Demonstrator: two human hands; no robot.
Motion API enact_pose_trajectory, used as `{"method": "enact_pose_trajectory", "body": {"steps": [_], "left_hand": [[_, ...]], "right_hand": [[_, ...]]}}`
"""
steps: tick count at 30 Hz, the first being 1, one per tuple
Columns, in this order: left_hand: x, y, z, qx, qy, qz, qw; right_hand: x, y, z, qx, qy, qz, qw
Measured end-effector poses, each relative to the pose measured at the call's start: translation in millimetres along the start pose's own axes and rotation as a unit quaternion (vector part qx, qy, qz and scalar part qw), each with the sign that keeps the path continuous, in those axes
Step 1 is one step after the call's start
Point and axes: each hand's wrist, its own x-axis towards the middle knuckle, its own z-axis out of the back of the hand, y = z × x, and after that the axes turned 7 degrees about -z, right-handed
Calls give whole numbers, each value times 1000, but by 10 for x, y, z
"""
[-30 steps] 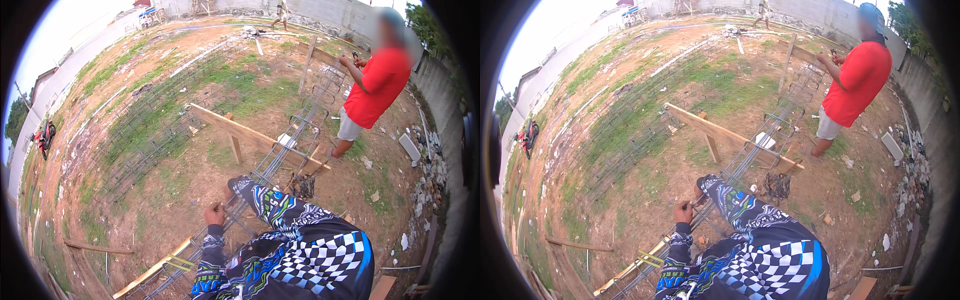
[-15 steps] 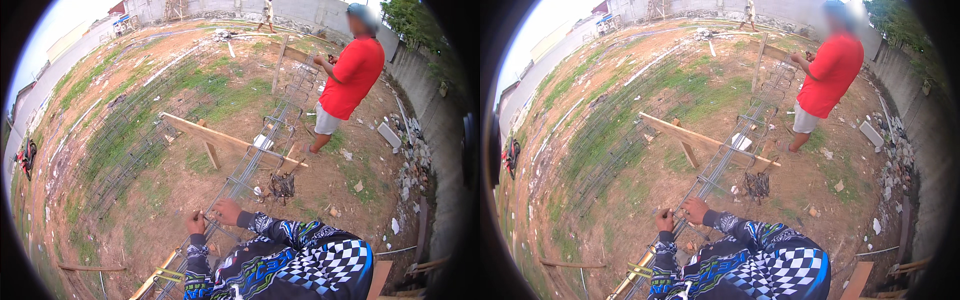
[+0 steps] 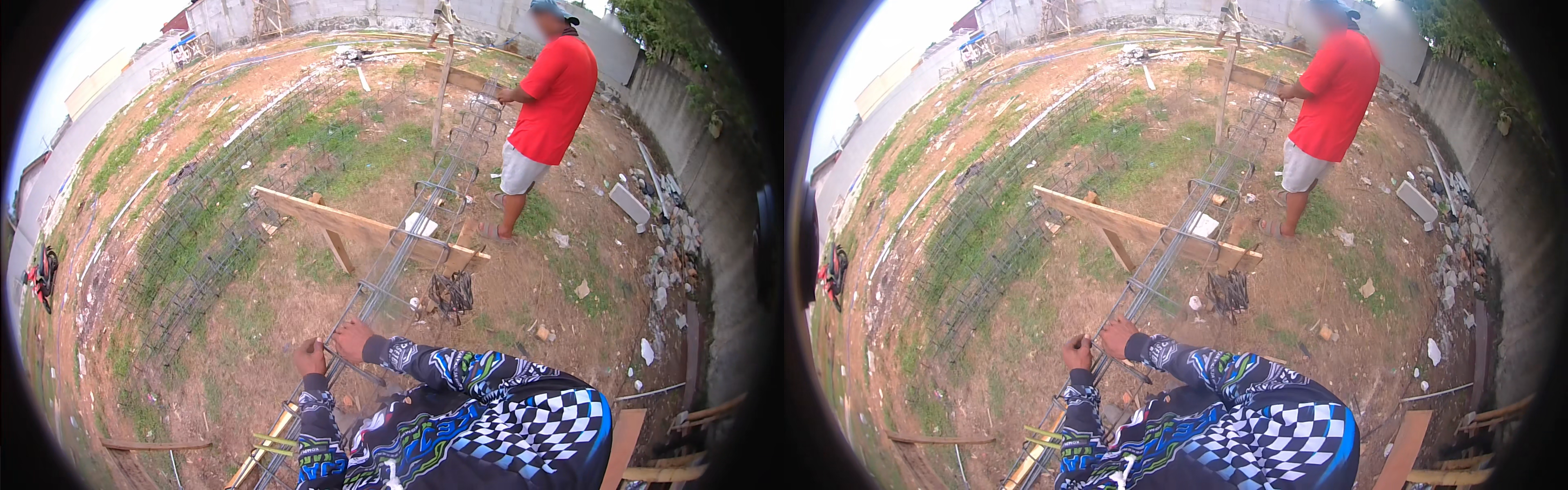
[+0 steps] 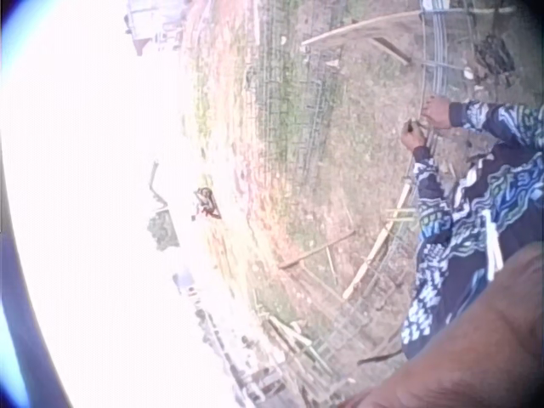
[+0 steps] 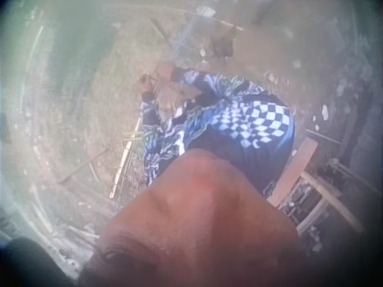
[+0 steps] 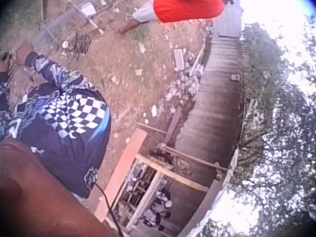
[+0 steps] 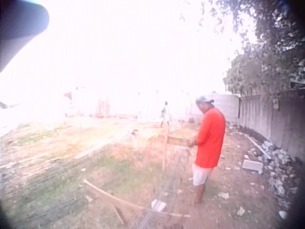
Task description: The person uses a manual rebar tying tool to twist wire ties around intersections of a steel rebar cage. They repeatedly position the tool, rotate the handle to tighten the wire, and move along the cage to secure multiple joints.
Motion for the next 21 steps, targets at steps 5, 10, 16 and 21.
{"method": "enact_pose_trajectory", "body": {"steps": [5,10,16,21], "left_hand": [[-20,72,18,-13,-5,-6,1000],[-24,-4,17,7,4,-13,1000],[-31,-2,32,25,-17,-17,999],[-31,-104,41,35,-23,-30,999]], "right_hand": [[133,43,175,-2,149,-34,988],[39,7,4,12,57,-28,998],[181,104,163,38,206,-56,976],[234,22,92,76,147,-22,986]]}}
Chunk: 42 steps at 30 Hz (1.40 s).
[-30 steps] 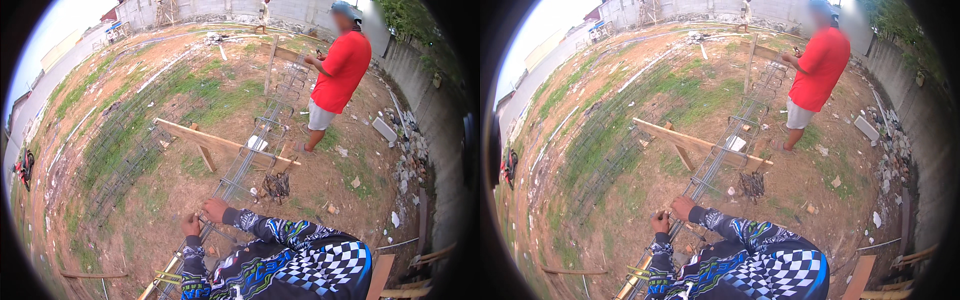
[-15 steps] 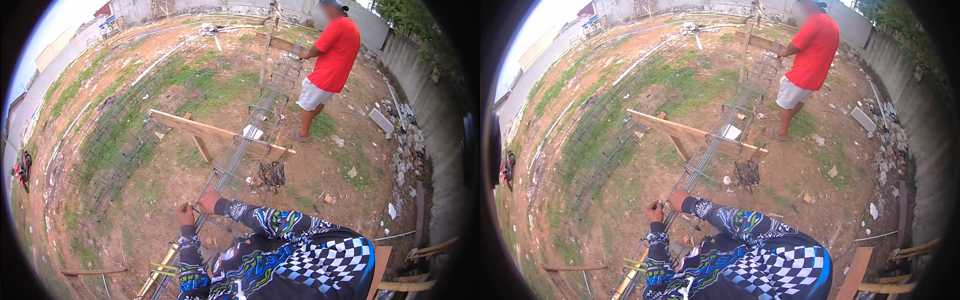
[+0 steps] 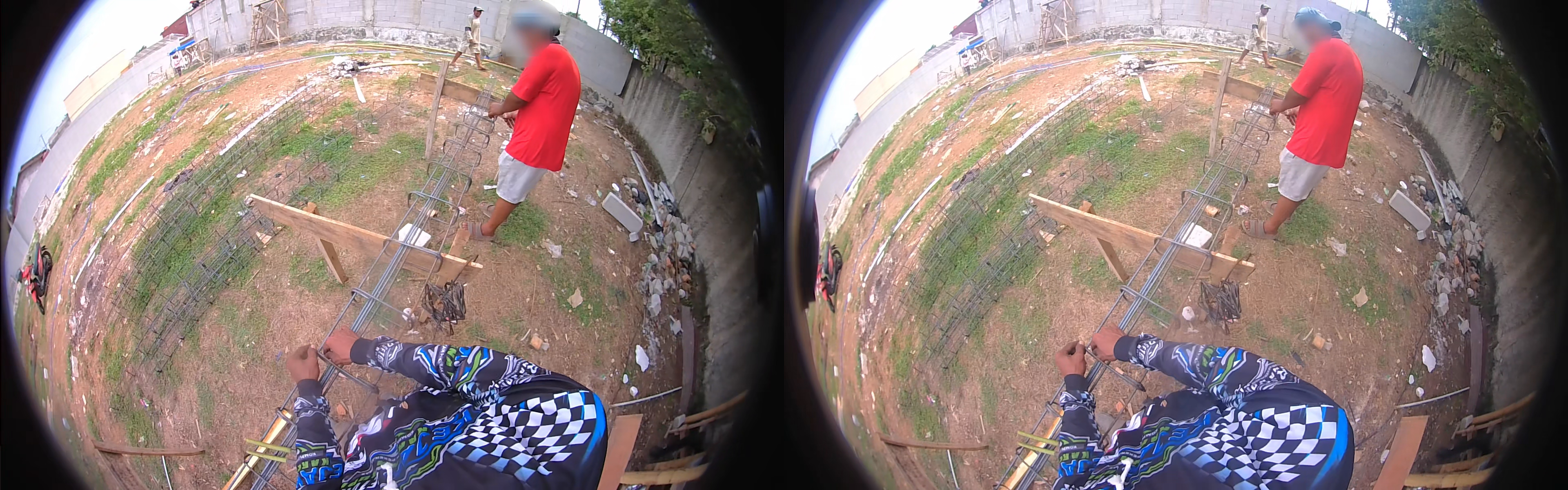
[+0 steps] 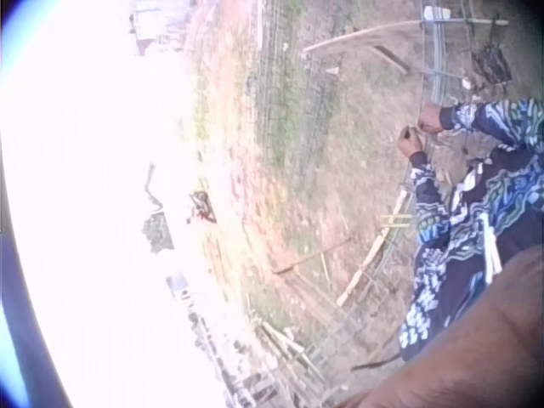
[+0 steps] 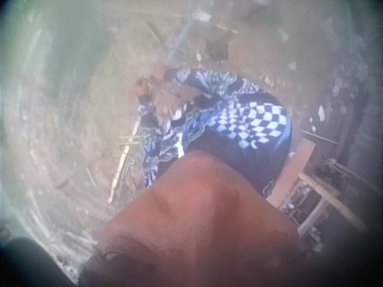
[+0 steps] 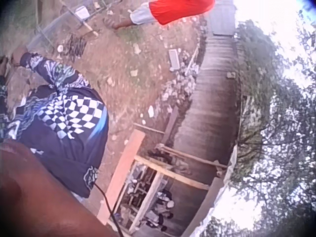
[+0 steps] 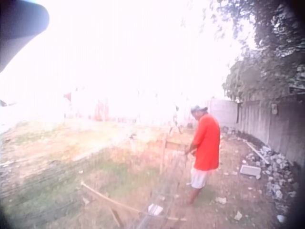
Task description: The person uses a manual rebar tying tool to twist wire ties around intersections of a steel rebar cage. They repeatedly position the tool, rotate the handle to tighten the wire, and move along the cage to secure multiple joints.
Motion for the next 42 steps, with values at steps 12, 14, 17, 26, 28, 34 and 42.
{"method": "enact_pose_trajectory", "body": {"steps": [12,14,17,26,28,34,42], "left_hand": [[-54,-19,-67,7,-19,-8,1000],[-75,47,-95,-10,-16,-33,999],[-3,351,8,-64,20,-21,998],[-155,-215,98,-50,6,11,999],[-118,-293,37,-15,-21,56,998],[-48,-148,-24,12,-11,97,995],[58,165,-134,48,-3,15,999]], "right_hand": [[66,161,399,-132,-27,75,988],[62,247,638,-131,54,7,990],[110,558,902,-203,76,100,971],[948,306,376,-89,-121,297,943],[1054,187,373,0,-93,201,975],[1002,15,384,-55,-48,29,997],[177,9,565,-130,19,41,990]]}}
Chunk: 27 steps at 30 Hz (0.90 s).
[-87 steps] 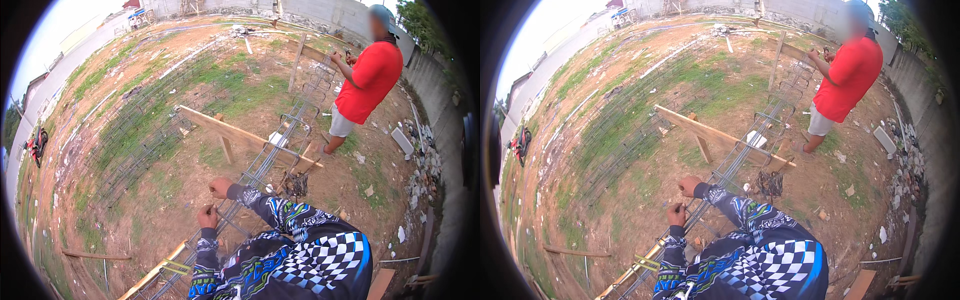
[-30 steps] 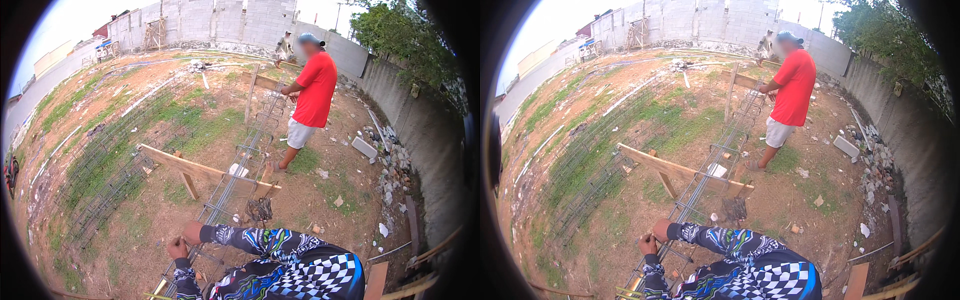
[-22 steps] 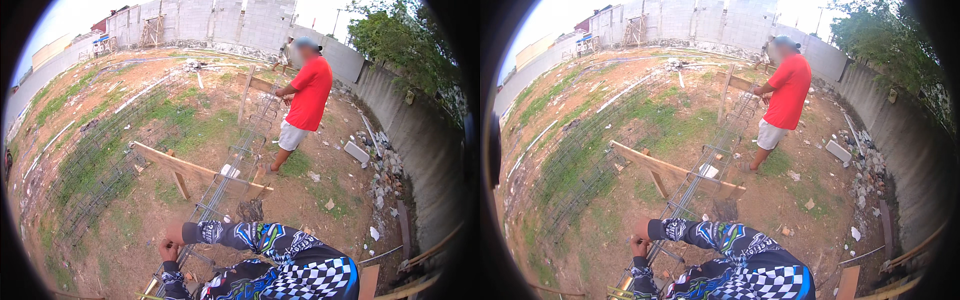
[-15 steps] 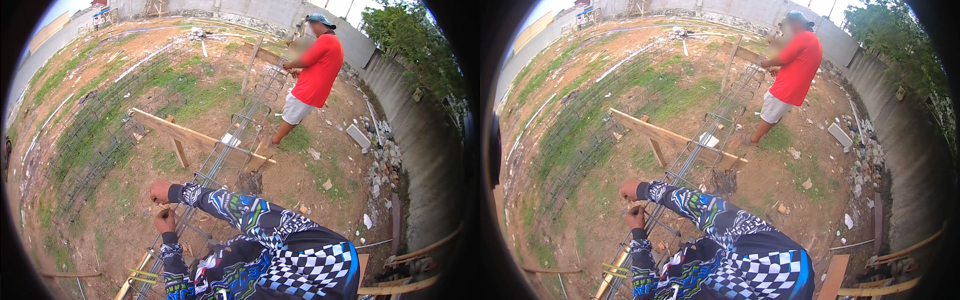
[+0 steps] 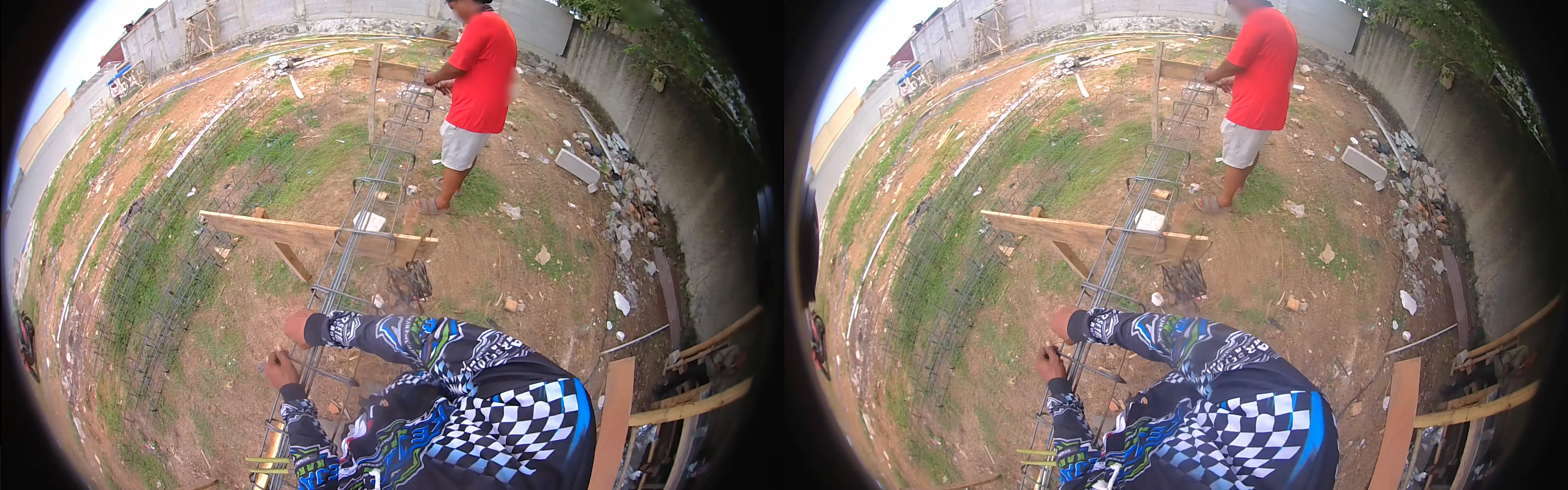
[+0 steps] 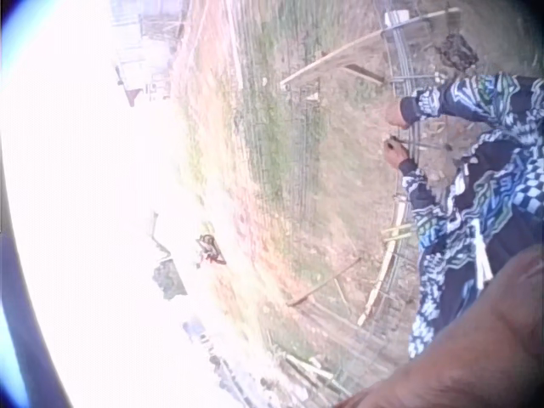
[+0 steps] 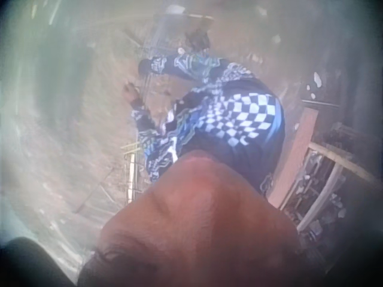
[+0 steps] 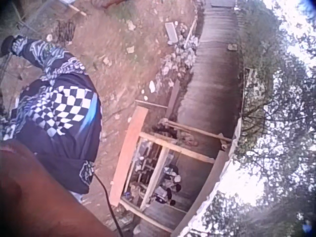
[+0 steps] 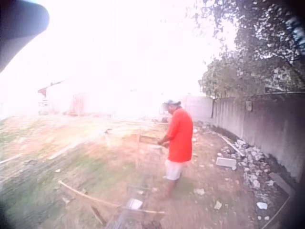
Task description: The person uses a manual rebar tying tool to twist wire ties around intersections of a steel rebar cage. They repeatedly position the tool, rotate the handle to tighten the wire, and move along the cage to secure multiple joints.
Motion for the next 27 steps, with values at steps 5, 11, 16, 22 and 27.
{"method": "enact_pose_trajectory", "body": {"steps": [5,11,16,22,27], "left_hand": [[79,326,65,-150,12,-106,983],[-24,81,-158,-264,129,-52,954],[302,1215,-132,-485,-81,29,870],[228,460,25,-118,74,-49,989],[234,-16,529,-198,292,126,927]], "right_hand": [[-141,465,-46,270,-12,-69,960],[315,100,-544,173,-125,-26,977],[-39,1145,187,163,-147,-82,972],[-670,1125,424,263,-394,94,876],[-1257,751,-297,310,-210,-9,927]]}}
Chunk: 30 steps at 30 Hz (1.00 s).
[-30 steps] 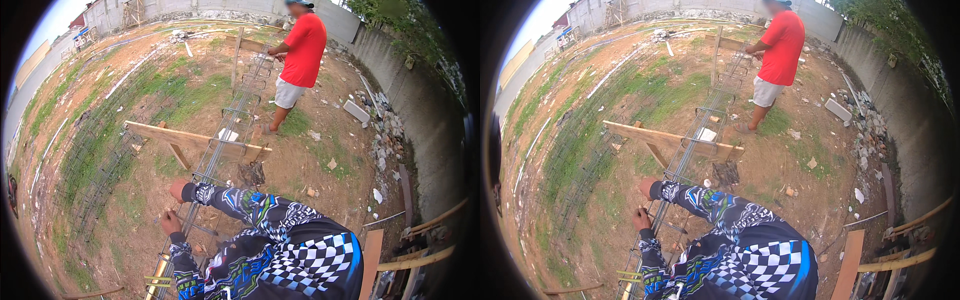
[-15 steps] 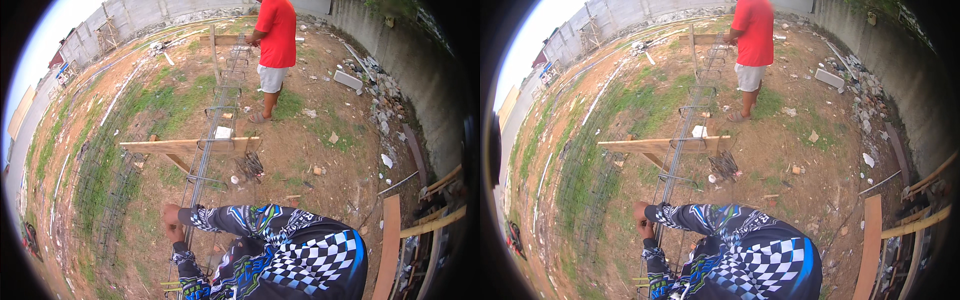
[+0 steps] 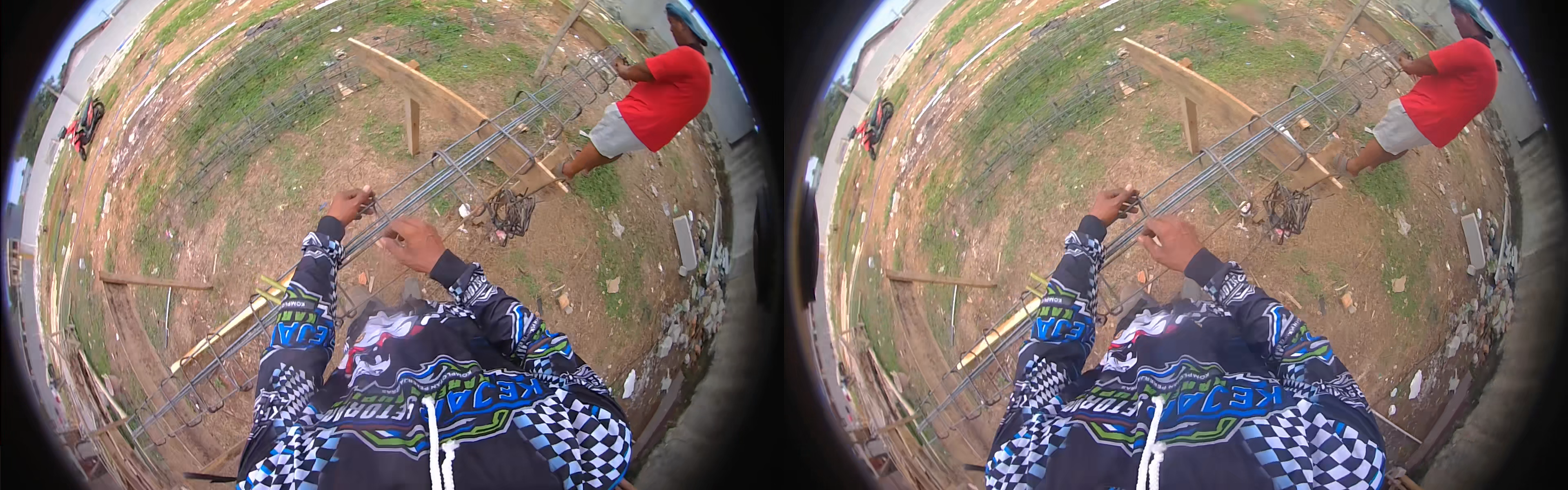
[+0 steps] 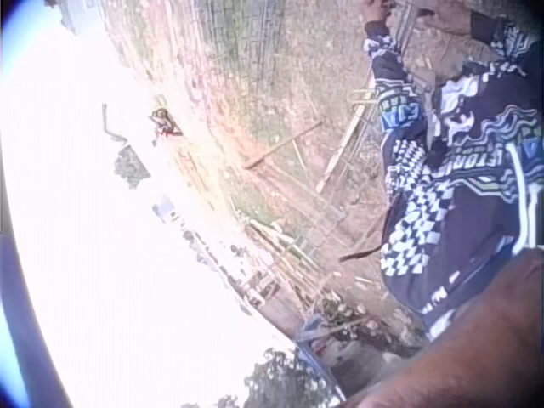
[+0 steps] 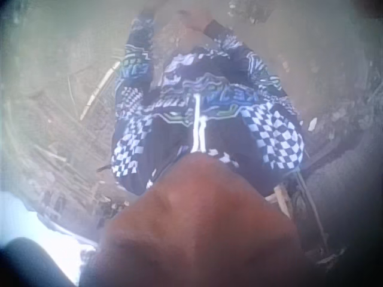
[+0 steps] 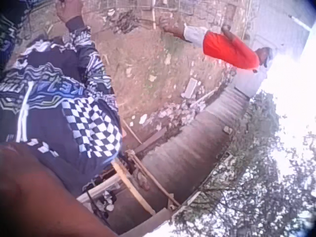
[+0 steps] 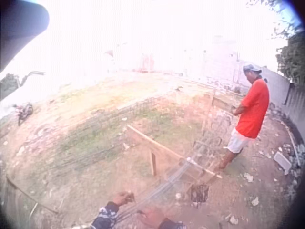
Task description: The person uses a manual rebar tying tool to twist wire ties around intersections of a steel rebar cage. They repeatedly position the tool, rotate the handle to tighten the wire, and move along the cage to secure multiple joints.
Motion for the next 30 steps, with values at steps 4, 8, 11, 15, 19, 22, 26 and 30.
{"method": "enact_pose_trajectory", "body": {"steps": [4,8,11,15,19,22,26,30], "left_hand": [[-614,-504,655,112,25,-26,993],[-999,-297,1272,68,-108,-31,991],[-1083,13,1317,78,-132,-51,987],[-1237,544,1296,17,-144,-36,989],[-1178,525,1241,58,-94,-21,994],[-889,123,1182,50,-30,-52,997],[-665,-92,1469,61,-57,-82,993],[-353,-193,804,113,-88,-155,978]], "right_hand": [[-326,226,-149,-2,52,-17,999],[-241,775,-718,-19,94,38,995],[-256,1076,-1157,-89,141,82,983],[-456,1175,-1814,-240,228,64,941],[-426,1123,-1683,-156,245,53,956],[-372,1240,-1158,-38,285,-83,954],[-538,551,-504,115,188,-73,973],[-741,347,542,490,31,-213,845]]}}
